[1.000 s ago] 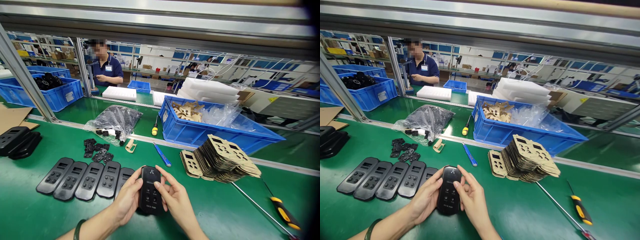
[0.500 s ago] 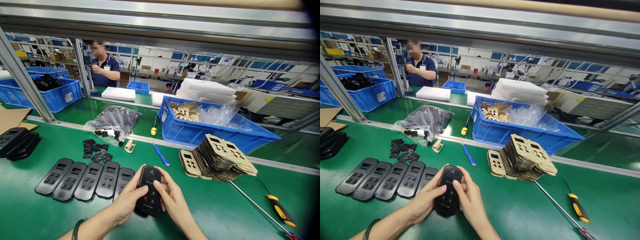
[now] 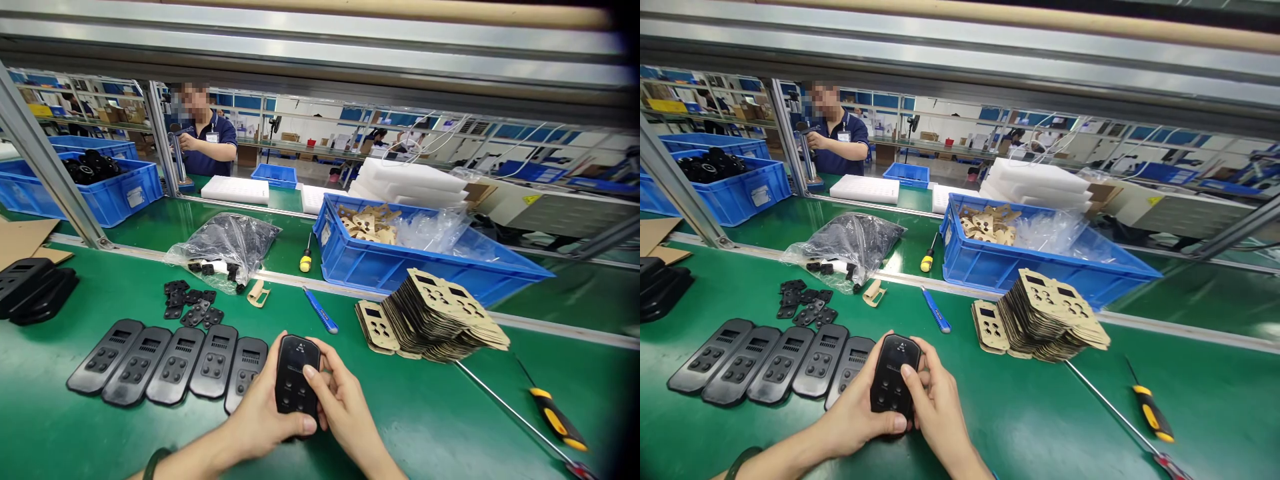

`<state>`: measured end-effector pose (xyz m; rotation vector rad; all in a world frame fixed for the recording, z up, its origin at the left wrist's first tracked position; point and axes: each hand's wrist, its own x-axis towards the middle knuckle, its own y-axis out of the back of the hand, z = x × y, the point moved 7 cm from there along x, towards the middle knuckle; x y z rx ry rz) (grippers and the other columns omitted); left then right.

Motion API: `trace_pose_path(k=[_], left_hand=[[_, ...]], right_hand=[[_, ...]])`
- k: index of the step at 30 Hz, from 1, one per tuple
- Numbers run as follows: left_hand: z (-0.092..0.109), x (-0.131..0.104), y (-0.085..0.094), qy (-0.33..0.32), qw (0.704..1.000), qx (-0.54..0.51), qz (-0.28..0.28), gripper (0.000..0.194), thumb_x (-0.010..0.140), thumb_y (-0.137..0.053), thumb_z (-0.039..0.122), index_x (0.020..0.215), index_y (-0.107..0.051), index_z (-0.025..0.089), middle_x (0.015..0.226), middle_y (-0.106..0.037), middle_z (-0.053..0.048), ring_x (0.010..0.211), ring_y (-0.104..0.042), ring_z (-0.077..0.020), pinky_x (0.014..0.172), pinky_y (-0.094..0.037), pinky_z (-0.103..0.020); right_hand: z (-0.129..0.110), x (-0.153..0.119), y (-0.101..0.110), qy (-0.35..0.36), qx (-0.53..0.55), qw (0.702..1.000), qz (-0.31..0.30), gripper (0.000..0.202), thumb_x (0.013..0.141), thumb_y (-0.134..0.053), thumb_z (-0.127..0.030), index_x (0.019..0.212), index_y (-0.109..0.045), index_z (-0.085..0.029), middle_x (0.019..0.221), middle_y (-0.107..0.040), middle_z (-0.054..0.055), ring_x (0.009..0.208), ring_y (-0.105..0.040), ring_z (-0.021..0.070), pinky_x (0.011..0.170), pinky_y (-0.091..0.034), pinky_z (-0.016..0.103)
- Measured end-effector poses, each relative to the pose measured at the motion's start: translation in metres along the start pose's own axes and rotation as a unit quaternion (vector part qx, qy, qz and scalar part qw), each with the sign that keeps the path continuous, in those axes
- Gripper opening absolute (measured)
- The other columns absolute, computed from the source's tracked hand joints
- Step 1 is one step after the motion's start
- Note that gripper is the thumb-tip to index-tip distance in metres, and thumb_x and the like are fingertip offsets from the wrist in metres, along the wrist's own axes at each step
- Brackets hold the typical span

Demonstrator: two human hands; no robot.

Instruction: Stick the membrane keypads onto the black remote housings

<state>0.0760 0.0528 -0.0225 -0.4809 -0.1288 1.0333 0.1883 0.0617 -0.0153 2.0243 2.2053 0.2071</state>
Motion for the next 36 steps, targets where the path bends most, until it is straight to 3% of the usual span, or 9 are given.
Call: trace_pose_path(k=[4,9,13,16,20,24,28,31,36], left_hand=[[0.004,-0.001,0.000,0.025,0.999,-0.021,-0.010,0.097,0.077,-0.069,0.037,0.148,-0.003,0.030,0.141,-0.042,-0.015,0.101,-0.061,-0.0264,0.081,-0.050,-0.038],[-0.002,0.000,0.004,0.027,0.999,-0.035,0.011,0.091,0.080,-0.066,0.038,0.148,-0.006,0.030,0.143,-0.041,-0.015,0.094,-0.065,-0.0271,0.080,-0.052,-0.042],[0.004,0.002,0.015,-0.041,0.994,0.089,0.046,0.087,0.083,-0.063,0.041,0.149,-0.009,0.025,0.150,-0.032,-0.013,0.132,-0.037,-0.0299,0.107,-0.033,-0.042],[0.015,0.003,0.022,-0.083,0.983,0.148,0.068,0.102,0.074,-0.073,0.037,0.149,-0.005,0.024,0.153,-0.025,-0.014,0.138,-0.027,-0.0303,0.112,-0.025,-0.043],[0.025,0.005,0.034,-0.099,0.973,0.176,0.116,0.097,0.072,-0.075,0.036,0.148,-0.017,0.024,0.150,-0.028,-0.016,0.137,-0.029,-0.0316,0.112,-0.026,-0.046],[0.025,0.007,0.039,-0.087,0.977,0.145,0.131,0.085,0.073,-0.073,0.036,0.144,-0.028,0.024,0.146,-0.035,-0.017,0.133,-0.036,-0.0320,0.108,-0.031,-0.048],[0.029,0.006,0.041,-0.087,0.977,0.135,0.143,0.079,0.072,-0.074,0.035,0.140,-0.035,0.023,0.142,-0.040,-0.017,0.128,-0.042,-0.0316,0.104,-0.036,-0.045],[0.031,0.007,0.044,-0.090,0.976,0.140,0.144,0.074,0.074,-0.072,0.036,0.138,-0.039,0.021,0.137,-0.046,-0.018,0.124,-0.046,-0.0301,0.100,-0.040,-0.044],[0.031,0.010,0.048,-0.108,0.972,0.145,0.150,0.059,0.076,-0.070,0.035,0.129,-0.052,0.020,0.124,-0.057,-0.015,0.100,-0.058,-0.0215,0.083,-0.048,-0.033]], right_hand=[[-0.003,-0.001,0.000,-0.013,0.024,1.000,-0.002,0.048,0.090,-0.049,-0.050,0.124,-0.041,-0.018,0.067,-0.052,-0.003,0.041,-0.041,0.0077,0.035,-0.034,0.019],[-0.007,0.000,-0.002,-0.002,0.025,1.000,-0.010,0.048,0.090,-0.049,-0.050,0.124,-0.040,-0.018,0.067,-0.049,-0.005,0.040,-0.039,0.0072,0.034,-0.032,0.018],[0.000,0.014,0.005,0.010,-0.054,0.997,-0.049,0.046,0.093,-0.039,-0.047,0.129,-0.035,-0.019,0.078,-0.054,-0.001,0.042,-0.040,0.0072,0.034,-0.033,0.018],[0.011,0.028,0.021,0.023,-0.153,0.987,-0.045,0.039,0.093,-0.038,-0.041,0.126,-0.040,-0.020,0.079,-0.054,-0.002,0.045,-0.046,0.0090,0.041,-0.039,0.021],[0.018,0.044,0.052,0.052,-0.258,0.965,0.013,0.036,0.088,-0.047,-0.037,0.119,-0.053,-0.020,0.085,-0.056,0.002,0.061,-0.055,0.0154,0.065,-0.050,0.032],[0.011,0.050,0.100,0.067,-0.379,0.912,0.144,0.039,0.082,-0.049,-0.024,0.120,-0.054,-0.014,0.113,-0.055,0.017,0.093,-0.054,0.0293,0.085,-0.044,0.046],[0.007,0.046,0.133,0.061,-0.446,0.872,0.194,0.023,0.078,-0.051,-0.018,0.094,-0.067,-0.017,0.096,-0.066,0.016,0.084,-0.053,0.0297,0.069,-0.045,0.040],[-0.002,0.039,0.137,0.082,-0.450,0.865,0.206,0.022,0.082,-0.050,-0.026,0.085,-0.071,-0.019,0.079,-0.068,0.013,0.072,-0.054,0.0268,0.061,-0.044,0.036],[-0.035,0.018,0.111,0.161,-0.378,0.875,0.256,0.042,0.093,-0.040,-0.044,0.109,-0.067,-0.017,0.098,-0.070,0.013,0.086,-0.061,0.0265,0.077,-0.048,0.038]])
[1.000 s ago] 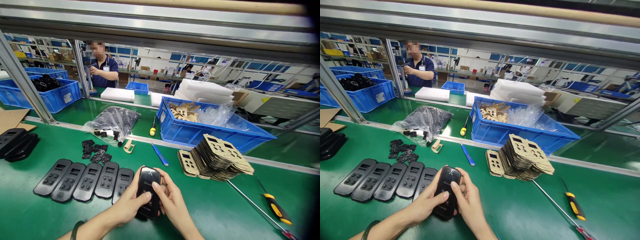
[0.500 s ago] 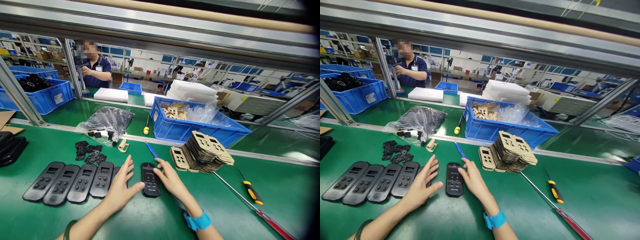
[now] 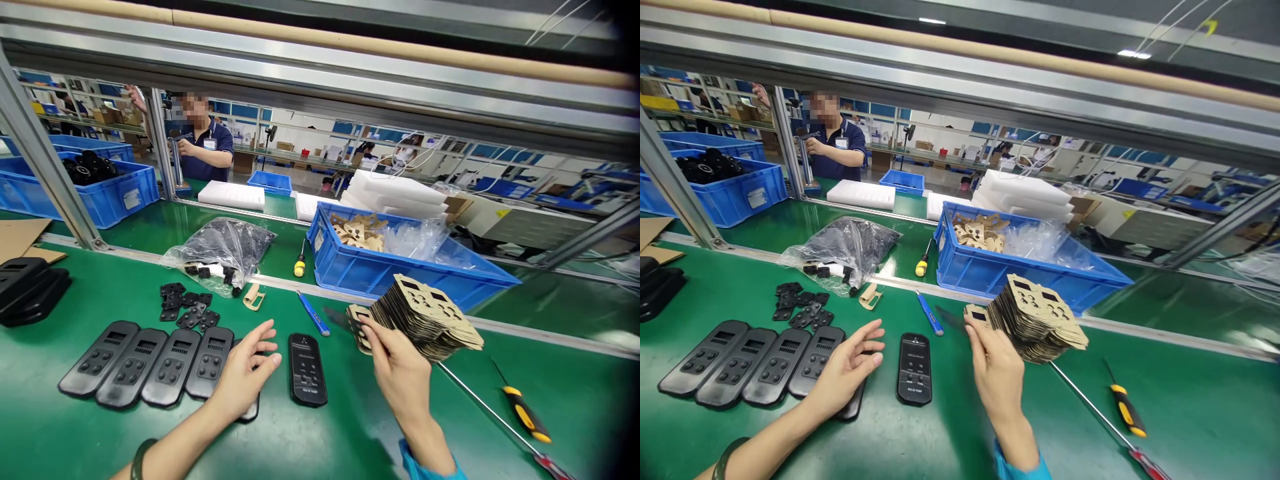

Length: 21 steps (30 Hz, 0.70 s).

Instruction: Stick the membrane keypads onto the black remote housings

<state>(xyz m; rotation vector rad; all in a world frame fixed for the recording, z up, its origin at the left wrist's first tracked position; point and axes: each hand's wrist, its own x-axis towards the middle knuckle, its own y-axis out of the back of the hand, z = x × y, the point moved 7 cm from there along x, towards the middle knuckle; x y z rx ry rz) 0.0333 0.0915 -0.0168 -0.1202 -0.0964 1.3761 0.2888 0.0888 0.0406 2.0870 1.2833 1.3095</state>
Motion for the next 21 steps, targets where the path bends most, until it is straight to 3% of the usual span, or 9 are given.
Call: trace_pose_path(k=[2,4,5,7,10,13,17,21], left_hand=[[-0.001,0.001,-0.002,0.016,1.000,-0.017,-0.008,0.054,0.072,-0.073,0.036,0.121,-0.060,0.018,0.109,-0.064,-0.011,0.078,-0.059,-0.0149,0.067,-0.049,-0.026],[-0.003,0.001,-0.007,0.051,0.998,-0.032,-0.027,0.043,0.067,-0.077,0.038,0.102,-0.070,0.014,0.080,-0.067,-0.006,0.060,-0.054,-0.0109,0.054,-0.045,-0.022],[-0.004,0.001,-0.009,0.069,0.996,-0.035,-0.034,0.037,0.064,-0.078,0.038,0.089,-0.073,0.012,0.067,-0.064,-0.003,0.054,-0.053,-0.0101,0.050,-0.044,-0.022],[-0.005,0.000,-0.011,0.094,0.994,-0.035,-0.038,0.032,0.060,-0.081,0.039,0.071,-0.070,0.011,0.053,-0.059,0.000,0.048,-0.053,-0.0103,0.048,-0.044,-0.022],[-0.007,-0.001,-0.011,0.124,0.991,-0.040,-0.036,0.036,0.053,-0.084,0.039,0.067,-0.064,0.013,0.051,-0.061,0.000,0.046,-0.057,-0.0119,0.048,-0.047,-0.023],[-0.009,-0.005,-0.014,0.155,0.985,-0.048,-0.063,0.039,0.052,-0.084,0.041,0.066,-0.060,0.014,0.050,-0.063,-0.001,0.045,-0.059,-0.0130,0.046,-0.047,-0.023],[-0.006,-0.009,-0.020,0.170,0.976,-0.068,-0.117,0.040,0.058,-0.080,0.047,0.066,-0.060,0.014,0.055,-0.068,-0.004,0.046,-0.061,-0.0119,0.046,-0.047,-0.020],[-0.001,-0.012,-0.027,0.162,0.969,-0.099,-0.159,0.042,0.061,-0.078,0.050,0.070,-0.056,0.015,0.053,-0.065,-0.001,0.045,-0.058,-0.0087,0.046,-0.045,-0.017]], right_hand=[[-0.016,-0.008,-0.008,-0.025,0.113,0.993,-0.039,0.040,0.092,-0.045,-0.046,0.109,-0.066,-0.018,0.091,-0.072,0.009,0.081,-0.065,0.0239,0.074,-0.051,0.034],[-0.027,-0.017,-0.024,-0.070,0.229,0.964,-0.115,0.036,0.089,-0.050,-0.046,0.107,-0.067,-0.019,0.081,-0.072,0.007,0.073,-0.066,0.0226,0.067,-0.053,0.031],[-0.031,-0.020,-0.030,-0.081,0.261,0.951,-0.142,0.035,0.089,-0.051,-0.046,0.105,-0.068,-0.020,0.080,-0.072,0.006,0.072,-0.067,0.0224,0.065,-0.054,0.031],[-0.039,-0.024,-0.032,-0.051,0.244,0.958,-0.142,0.033,0.091,-0.049,-0.045,0.103,-0.069,-0.022,0.090,-0.071,0.008,0.078,-0.066,0.0234,0.068,-0.054,0.032],[-0.059,-0.028,-0.030,0.111,0.116,0.979,-0.126,0.039,0.085,-0.059,-0.049,0.115,-0.067,-0.026,0.114,-0.063,0.012,0.092,-0.062,0.0284,0.075,-0.054,0.039],[-0.077,-0.041,-0.039,0.234,0.052,0.952,-0.191,0.074,0.073,-0.074,-0.047,0.138,-0.046,-0.027,0.125,-0.056,0.014,0.104,-0.057,0.0313,0.079,-0.054,0.041],[-0.082,-0.052,-0.047,0.235,0.080,0.934,-0.256,0.073,0.080,-0.070,-0.030,0.144,-0.033,-0.030,0.125,-0.054,0.012,0.115,-0.052,0.0273,0.089,-0.051,0.037],[-0.085,-0.057,-0.051,0.213,0.167,0.921,-0.280,0.067,0.085,-0.063,-0.037,0.144,-0.032,-0.033,0.134,-0.049,0.010,0.121,-0.048,0.0257,0.098,-0.045,0.035]])
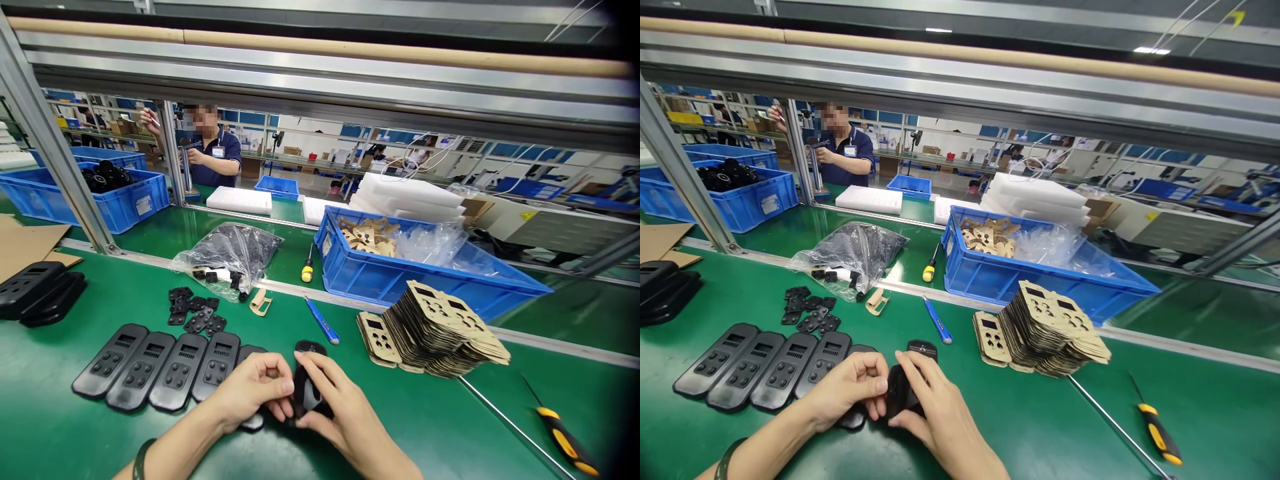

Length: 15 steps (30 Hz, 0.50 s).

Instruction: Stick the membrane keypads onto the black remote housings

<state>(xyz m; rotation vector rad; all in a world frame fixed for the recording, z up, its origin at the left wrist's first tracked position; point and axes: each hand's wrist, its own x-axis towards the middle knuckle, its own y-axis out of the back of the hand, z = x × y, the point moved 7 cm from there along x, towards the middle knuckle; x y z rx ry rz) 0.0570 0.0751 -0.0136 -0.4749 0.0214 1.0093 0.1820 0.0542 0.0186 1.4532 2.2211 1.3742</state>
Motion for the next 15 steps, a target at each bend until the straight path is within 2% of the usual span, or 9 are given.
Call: trace_pose_path(k=[2,4,5,6,8,10,11,13,15], left_hand=[[0.001,-0.001,-0.004,-0.001,1.000,-0.018,-0.015,0.044,0.064,-0.076,0.053,0.074,-0.054,0.016,0.055,-0.065,-0.001,0.044,-0.057,-0.0083,0.045,-0.045,-0.017],[0.002,0.000,-0.004,-0.001,0.999,-0.033,-0.013,0.045,0.065,-0.075,0.053,0.075,-0.051,0.017,0.056,-0.063,0.000,0.044,-0.057,-0.0080,0.044,-0.045,-0.017],[0.003,0.000,-0.002,-0.003,0.999,-0.036,-0.004,0.045,0.066,-0.075,0.053,0.075,-0.050,0.017,0.057,-0.062,0.001,0.044,-0.056,-0.0076,0.044,-0.045,-0.016],[0.004,0.001,0.001,-0.006,0.999,-0.036,0.008,0.044,0.066,-0.074,0.052,0.075,-0.048,0.018,0.059,-0.062,0.001,0.044,-0.056,-0.0072,0.044,-0.045,-0.016],[0.006,0.005,0.010,-0.016,0.999,-0.021,0.036,0.043,0.068,-0.073,0.052,0.074,-0.046,0.018,0.063,-0.063,0.001,0.045,-0.056,-0.0071,0.044,-0.046,-0.017],[0.010,0.009,0.022,-0.035,0.997,0.008,0.069,0.041,0.072,-0.068,0.053,0.075,-0.046,0.019,0.063,-0.064,0.000,0.046,-0.058,-0.0091,0.046,-0.048,-0.019],[0.014,0.010,0.029,-0.048,0.995,0.029,0.087,0.040,0.074,-0.066,0.054,0.076,-0.047,0.019,0.064,-0.065,-0.001,0.050,-0.061,-0.0111,0.050,-0.050,-0.022],[0.023,0.008,0.043,-0.075,0.988,0.067,0.118,0.037,0.077,-0.063,0.053,0.084,-0.055,0.017,0.078,-0.069,-0.007,0.069,-0.068,-0.0171,0.066,-0.054,-0.029],[0.035,0.002,0.051,-0.099,0.978,0.141,0.116,0.043,0.076,-0.066,0.049,0.104,-0.062,0.017,0.113,-0.066,-0.014,0.102,-0.063,-0.0250,0.091,-0.048,-0.039]], right_hand=[[0.000,0.000,0.001,-0.001,0.078,0.997,0.025,0.063,0.084,-0.062,-0.046,0.141,-0.037,-0.033,0.134,-0.050,0.008,0.120,-0.049,0.0253,0.097,-0.045,0.032],[0.004,-0.001,0.009,-0.018,0.170,0.981,0.088,0.061,0.079,-0.062,-0.056,0.134,-0.049,-0.031,0.129,-0.054,0.009,0.117,-0.052,0.0270,0.097,-0.045,0.032],[0.009,-0.002,0.015,-0.034,0.226,0.964,0.133,0.062,0.076,-0.063,-0.060,0.129,-0.054,-0.029,0.126,-0.056,0.009,0.114,-0.054,0.0279,0.095,-0.046,0.033],[0.016,-0.004,0.023,-0.055,0.288,0.938,0.185,0.062,0.074,-0.063,-0.063,0.126,-0.057,-0.028,0.124,-0.058,0.009,0.109,-0.057,0.0277,0.089,-0.049,0.032],[0.035,-0.010,0.040,-0.105,0.407,0.855,0.302,0.061,0.074,-0.060,-0.067,0.122,-0.059,-0.028,0.124,-0.059,0.008,0.096,-0.062,0.0233,0.070,-0.054,0.027],[0.053,-0.018,0.055,-0.141,0.478,0.764,0.410,0.058,0.075,-0.058,-0.068,0.118,-0.061,-0.028,0.126,-0.058,0.005,0.092,-0.061,0.0183,0.054,-0.050,0.019],[0.058,-0.021,0.061,-0.150,0.493,0.728,0.451,0.056,0.076,-0.057,-0.069,0.114,-0.064,-0.028,0.125,-0.058,0.003,0.095,-0.059,0.0172,0.051,-0.047,0.017],[0.064,-0.022,0.069,-0.157,0.505,0.691,0.493,0.052,0.075,-0.059,-0.068,0.106,-0.067,-0.027,0.123,-0.059,0.002,0.106,-0.055,0.0178,0.052,-0.046,0.017],[0.064,-0.019,0.069,-0.163,0.514,0.686,0.489,0.051,0.073,-0.063,-0.067,0.105,-0.068,-0.027,0.123,-0.059,0.002,0.110,-0.052,0.0187,0.052,-0.046,0.017]])
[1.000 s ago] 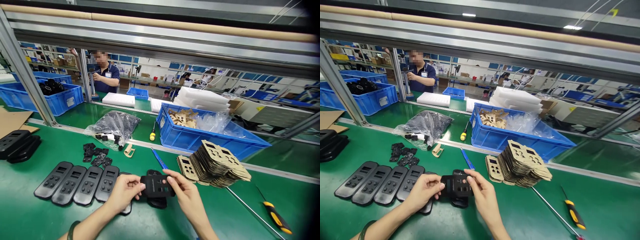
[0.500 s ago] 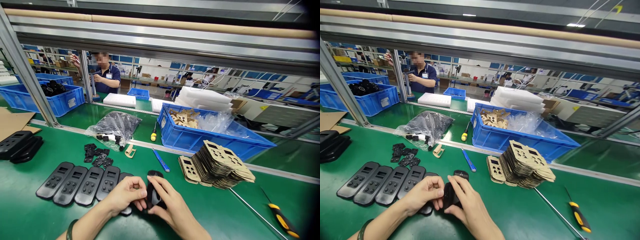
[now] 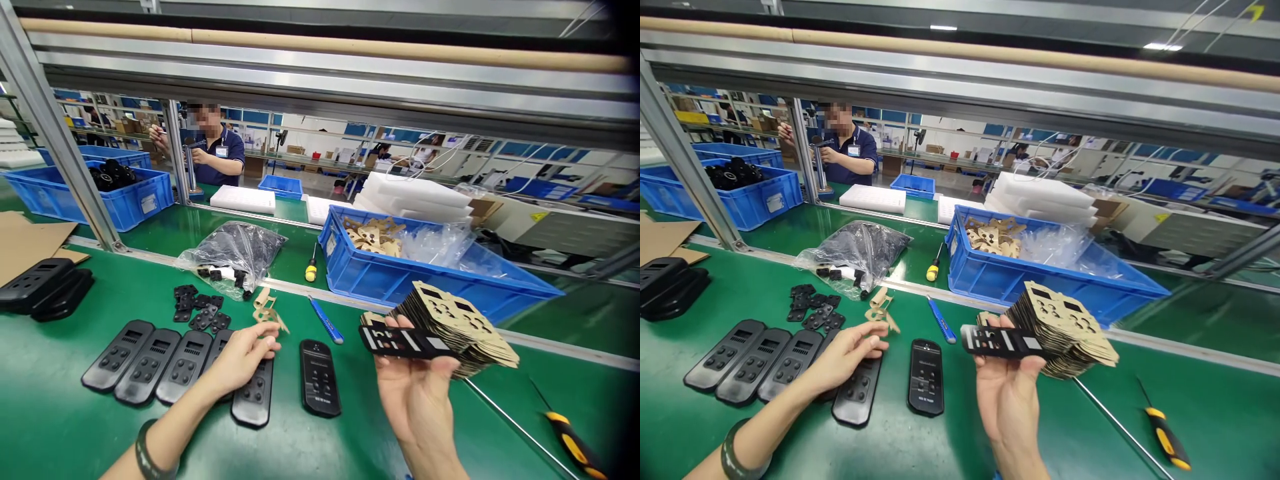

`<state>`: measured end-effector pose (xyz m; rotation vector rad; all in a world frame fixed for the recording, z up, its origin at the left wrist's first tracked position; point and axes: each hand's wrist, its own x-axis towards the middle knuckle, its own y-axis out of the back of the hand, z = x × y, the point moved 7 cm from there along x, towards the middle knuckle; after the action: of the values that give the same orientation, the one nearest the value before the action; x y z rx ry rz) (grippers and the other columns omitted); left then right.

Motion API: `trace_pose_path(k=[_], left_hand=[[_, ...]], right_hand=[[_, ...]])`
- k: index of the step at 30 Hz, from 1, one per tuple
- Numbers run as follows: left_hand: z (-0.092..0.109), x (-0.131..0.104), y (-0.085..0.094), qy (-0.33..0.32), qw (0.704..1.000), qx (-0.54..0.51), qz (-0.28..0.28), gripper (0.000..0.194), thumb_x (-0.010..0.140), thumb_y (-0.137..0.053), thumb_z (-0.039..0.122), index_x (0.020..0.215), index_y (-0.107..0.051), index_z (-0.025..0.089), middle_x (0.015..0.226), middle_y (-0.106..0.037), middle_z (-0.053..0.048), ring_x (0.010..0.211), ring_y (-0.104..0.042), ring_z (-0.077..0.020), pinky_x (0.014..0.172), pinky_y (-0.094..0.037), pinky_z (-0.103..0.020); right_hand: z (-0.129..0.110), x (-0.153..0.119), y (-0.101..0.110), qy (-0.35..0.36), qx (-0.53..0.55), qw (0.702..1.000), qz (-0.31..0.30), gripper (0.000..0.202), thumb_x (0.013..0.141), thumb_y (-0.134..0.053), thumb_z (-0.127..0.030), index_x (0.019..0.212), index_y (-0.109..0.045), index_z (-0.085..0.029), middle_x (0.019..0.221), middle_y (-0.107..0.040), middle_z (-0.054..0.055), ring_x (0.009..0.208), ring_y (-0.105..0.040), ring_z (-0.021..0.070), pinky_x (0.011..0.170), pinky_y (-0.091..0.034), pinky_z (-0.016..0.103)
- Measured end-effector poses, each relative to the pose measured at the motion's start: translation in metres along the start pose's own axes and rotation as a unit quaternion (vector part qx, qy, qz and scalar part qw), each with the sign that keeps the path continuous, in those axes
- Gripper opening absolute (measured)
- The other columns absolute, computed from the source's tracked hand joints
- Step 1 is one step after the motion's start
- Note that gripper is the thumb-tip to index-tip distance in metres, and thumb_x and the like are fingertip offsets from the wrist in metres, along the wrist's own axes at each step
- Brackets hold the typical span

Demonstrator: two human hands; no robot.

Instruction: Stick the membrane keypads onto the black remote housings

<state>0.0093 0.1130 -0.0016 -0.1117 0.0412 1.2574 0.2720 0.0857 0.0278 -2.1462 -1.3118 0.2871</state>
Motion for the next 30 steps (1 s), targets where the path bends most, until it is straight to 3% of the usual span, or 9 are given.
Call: trace_pose_path(k=[2,5,8,11,16,22,25,27,30], left_hand=[[0.010,-0.006,0.003,-0.028,0.986,0.148,-0.070,0.074,0.067,-0.075,0.046,0.133,-0.049,0.023,0.145,-0.041,-0.015,0.131,-0.039,-0.0328,0.108,-0.030,-0.048],[0.006,-0.021,-0.005,-0.019,0.889,0.406,-0.212,0.131,0.043,-0.087,0.044,0.148,-0.012,0.023,0.155,-0.010,-0.021,0.141,-0.003,-0.0424,0.109,0.000,-0.063],[0.000,-0.026,-0.009,-0.004,0.823,0.523,-0.222,0.139,0.037,-0.088,0.037,0.148,-0.006,0.016,0.149,-0.019,-0.032,0.139,-0.002,-0.0481,0.100,0.012,-0.070],[0.006,-0.024,-0.022,-0.063,0.828,0.527,-0.181,0.134,0.043,-0.085,0.030,0.149,-0.004,0.017,0.143,-0.032,-0.029,0.138,-0.015,-0.0458,0.104,0.006,-0.068],[0.013,-0.028,-0.040,-0.122,0.905,0.373,-0.164,0.130,0.051,-0.078,0.016,0.147,0.009,0.031,0.151,-0.008,-0.016,0.129,-0.036,-0.0403,0.104,-0.036,-0.050],[-0.003,-0.031,-0.052,-0.080,0.985,0.068,-0.136,0.135,0.052,-0.086,0.023,0.147,0.011,0.031,0.156,0.000,-0.011,0.142,-0.006,-0.0378,0.111,-0.024,-0.050],[-0.012,-0.030,-0.057,-0.013,0.975,-0.196,-0.103,0.121,0.065,-0.081,0.033,0.148,0.007,0.028,0.155,-0.017,-0.013,0.140,-0.022,-0.0326,0.110,-0.026,-0.046],[-0.014,-0.029,-0.061,0.028,0.945,-0.317,-0.070,0.087,0.080,-0.067,0.039,0.148,-0.017,0.020,0.149,-0.034,-0.015,0.135,-0.033,-0.0310,0.110,-0.026,-0.045],[-0.016,-0.027,-0.066,0.073,0.914,-0.397,-0.048,0.044,0.091,-0.051,0.030,0.131,-0.049,0.011,0.130,-0.057,-0.017,0.122,-0.050,-0.0289,0.105,-0.033,-0.044]], right_hand=[[0.007,-0.003,-0.003,-0.025,-0.005,1.000,-0.011,0.054,0.072,-0.065,-0.066,0.109,-0.066,-0.027,0.124,-0.059,0.002,0.109,-0.053,0.0187,0.052,-0.046,0.017],[0.019,-0.010,-0.004,-0.058,-0.012,0.998,-0.013,0.052,0.073,-0.065,-0.065,0.109,-0.066,-0.028,0.126,-0.059,0.002,0.108,-0.054,0.0181,0.057,-0.049,0.019],[0.029,-0.015,-0.002,-0.100,-0.002,0.995,-0.011,0.051,0.073,-0.064,-0.066,0.106,-0.068,-0.028,0.117,-0.064,0.001,0.105,-0.055,0.0170,0.074,-0.052,0.022],[0.040,-0.024,-0.007,-0.179,0.018,0.983,-0.044,0.059,0.070,-0.064,-0.069,0.113,-0.066,-0.028,0.100,-0.068,0.002,0.091,-0.060,0.0162,0.076,-0.052,0.024],[0.050,-0.054,-0.028,-0.260,0.046,0.955,-0.133,0.072,0.071,-0.060,-0.072,0.131,-0.048,-0.035,0.088,-0.065,0.002,0.074,-0.060,0.0167,0.068,-0.052,0.029],[0.054,-0.070,-0.035,-0.265,0.050,0.952,-0.145,0.074,0.070,-0.061,-0.071,0.133,-0.042,-0.037,0.083,-0.060,0.000,0.063,-0.056,0.0149,0.056,-0.047,0.026],[0.056,-0.068,-0.033,-0.278,0.049,0.948,-0.148,0.071,0.073,-0.057,-0.072,0.132,-0.042,-0.036,0.084,-0.059,0.000,0.064,-0.055,0.0144,0.055,-0.047,0.025],[0.057,-0.066,-0.032,-0.288,0.048,0.944,-0.152,0.068,0.075,-0.052,-0.073,0.132,-0.043,-0.036,0.083,-0.059,0.000,0.062,-0.052,0.0129,0.051,-0.045,0.022],[0.055,-0.064,-0.034,-0.295,0.046,0.942,-0.152,0.065,0.077,-0.050,-0.073,0.129,-0.047,-0.035,0.079,-0.055,-0.001,0.055,-0.046,0.0101,0.041,-0.039,0.017]])
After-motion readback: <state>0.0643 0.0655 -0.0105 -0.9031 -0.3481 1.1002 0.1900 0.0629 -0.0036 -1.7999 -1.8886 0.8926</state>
